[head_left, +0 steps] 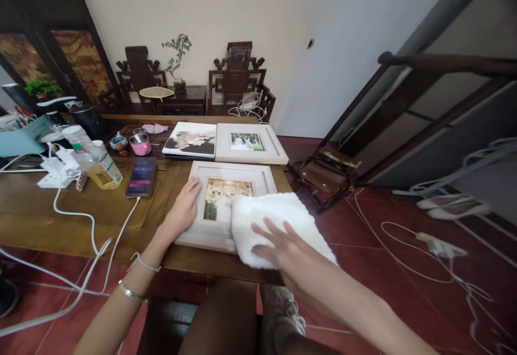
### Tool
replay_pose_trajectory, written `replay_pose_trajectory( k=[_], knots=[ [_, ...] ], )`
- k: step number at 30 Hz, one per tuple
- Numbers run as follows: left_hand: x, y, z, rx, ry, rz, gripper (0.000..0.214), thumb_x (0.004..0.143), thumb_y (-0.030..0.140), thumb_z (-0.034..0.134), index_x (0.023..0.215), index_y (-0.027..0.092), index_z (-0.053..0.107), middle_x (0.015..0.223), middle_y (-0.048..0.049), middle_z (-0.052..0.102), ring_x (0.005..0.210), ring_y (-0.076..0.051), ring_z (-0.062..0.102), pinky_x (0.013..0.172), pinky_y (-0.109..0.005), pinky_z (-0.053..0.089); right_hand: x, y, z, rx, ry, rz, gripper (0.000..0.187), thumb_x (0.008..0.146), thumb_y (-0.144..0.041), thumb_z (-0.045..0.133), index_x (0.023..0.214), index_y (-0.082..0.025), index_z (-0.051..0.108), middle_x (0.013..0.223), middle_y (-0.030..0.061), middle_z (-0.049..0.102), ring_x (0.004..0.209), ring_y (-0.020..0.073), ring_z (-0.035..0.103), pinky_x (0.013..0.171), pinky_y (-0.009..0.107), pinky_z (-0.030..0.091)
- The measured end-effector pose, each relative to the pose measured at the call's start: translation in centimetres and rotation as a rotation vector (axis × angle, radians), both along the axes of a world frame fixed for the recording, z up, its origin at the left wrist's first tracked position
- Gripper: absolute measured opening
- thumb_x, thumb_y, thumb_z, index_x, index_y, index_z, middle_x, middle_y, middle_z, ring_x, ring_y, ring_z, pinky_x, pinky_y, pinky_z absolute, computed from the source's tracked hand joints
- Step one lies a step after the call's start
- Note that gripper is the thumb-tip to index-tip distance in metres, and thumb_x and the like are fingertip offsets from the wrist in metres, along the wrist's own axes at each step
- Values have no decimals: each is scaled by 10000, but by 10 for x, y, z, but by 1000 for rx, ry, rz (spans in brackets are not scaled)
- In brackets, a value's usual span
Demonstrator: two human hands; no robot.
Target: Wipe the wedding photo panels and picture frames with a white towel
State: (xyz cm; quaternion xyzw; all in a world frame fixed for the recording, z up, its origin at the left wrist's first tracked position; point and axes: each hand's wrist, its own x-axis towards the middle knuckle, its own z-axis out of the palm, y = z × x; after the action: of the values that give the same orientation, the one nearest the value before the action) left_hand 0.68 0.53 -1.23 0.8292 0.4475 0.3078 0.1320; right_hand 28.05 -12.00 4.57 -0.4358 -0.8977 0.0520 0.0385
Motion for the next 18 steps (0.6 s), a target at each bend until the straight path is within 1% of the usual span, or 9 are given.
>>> replay_pose_trajectory(
  k=[2, 4, 6, 9, 11, 13, 15, 16, 18],
  knots=[
    [1, -2, 1, -30, 14, 6, 608, 807, 30, 346, 1397, 152, 425, 1480, -122, 398, 1420, -237, 268, 1162, -507, 245, 0, -7, -2, 3, 42, 21, 648, 621, 15, 439, 1164, -266, 654, 1411, 99, 492, 1348, 361, 350, 1030, 623, 339],
    [2, -3, 3, -57, 31, 19, 602, 816, 33, 341, 1399, 161, 420, 1486, -123, 388, 1425, -237, 256, 1154, -527, 243, -3, 4, -6, 59, 54, -36, 657, 612, 17, 428, 1186, -228, 635, 1435, 113, 463, 1364, 356, 324, 1056, 621, 303],
    [3, -4, 4, -72, 46, 30, 565, 842, 55, 340, 1390, 160, 428, 1484, -133, 388, 1426, -242, 251, 1146, -541, 244, -7, 32, -10, 151, 42, -150, 655, 615, 32, 420, 1204, -179, 616, 1447, 149, 439, 1374, 364, 300, 1070, 629, 266],
    [5, -5, 7, -79, 67, 37, 478, 903, 138, 339, 1368, 147, 451, 1472, -149, 401, 1424, -251, 254, 1140, -538, 256, -8, 89, -12, 280, 22, -305, 628, 662, 34, 430, 1252, -129, 571, 1482, 182, 375, 1381, 386, 269, 1074, 614, 264],
    [6, -6, 9, -81, 81, 49, 447, 932, 193, 334, 1357, 134, 459, 1464, -157, 411, 1420, -252, 264, 1136, -530, 267, -8, 124, -9, 315, -1, -347, 598, 711, 16, 439, 1285, -112, 544, 1501, 186, 339, 1378, 411, 255, 1065, 625, 262],
    [7, -6, 9, -82, 91, 66, 441, 943, 224, 334, 1353, 117, 458, 1460, -169, 412, 1415, -252, 277, 1131, -522, 279, -10, 144, -7, 282, -62, -329, 577, 738, 4, 450, 1294, -116, 547, 1501, 183, 342, 1368, 445, 251, 1044, 667, 250],
    [7, -5, 9, -81, 87, 79, 441, 949, 241, 338, 1353, 110, 456, 1462, -177, 406, 1410, -254, 286, 1126, -519, 286, -13, 143, -5, 221, -135, -276, 592, 730, 20, 455, 1288, -141, 566, 1488, 174, 369, 1355, 465, 263, 1019, 702, 248],
    [7, -5, 9, -80, 83, 82, 441, 951, 249, 340, 1354, 112, 455, 1464, -177, 402, 1409, -256, 288, 1125, -519, 287, -14, 134, -4, 194, -159, -249, 609, 716, 35, 453, 1283, -152, 576, 1480, 172, 383, 1350, 467, 274, 1014, 707, 250],
    [7, -4, 7, -80, 79, 87, 444, 955, 268, 345, 1359, 117, 451, 1471, -173, 393, 1409, -258, 287, 1128, -514, 282, -16, 103, -1, 144, -173, -197, 647, 681, 60, 451, 1273, -160, 592, 1465, 176, 404, 1343, 465, 291, 1017, 707, 250]
  ],
)
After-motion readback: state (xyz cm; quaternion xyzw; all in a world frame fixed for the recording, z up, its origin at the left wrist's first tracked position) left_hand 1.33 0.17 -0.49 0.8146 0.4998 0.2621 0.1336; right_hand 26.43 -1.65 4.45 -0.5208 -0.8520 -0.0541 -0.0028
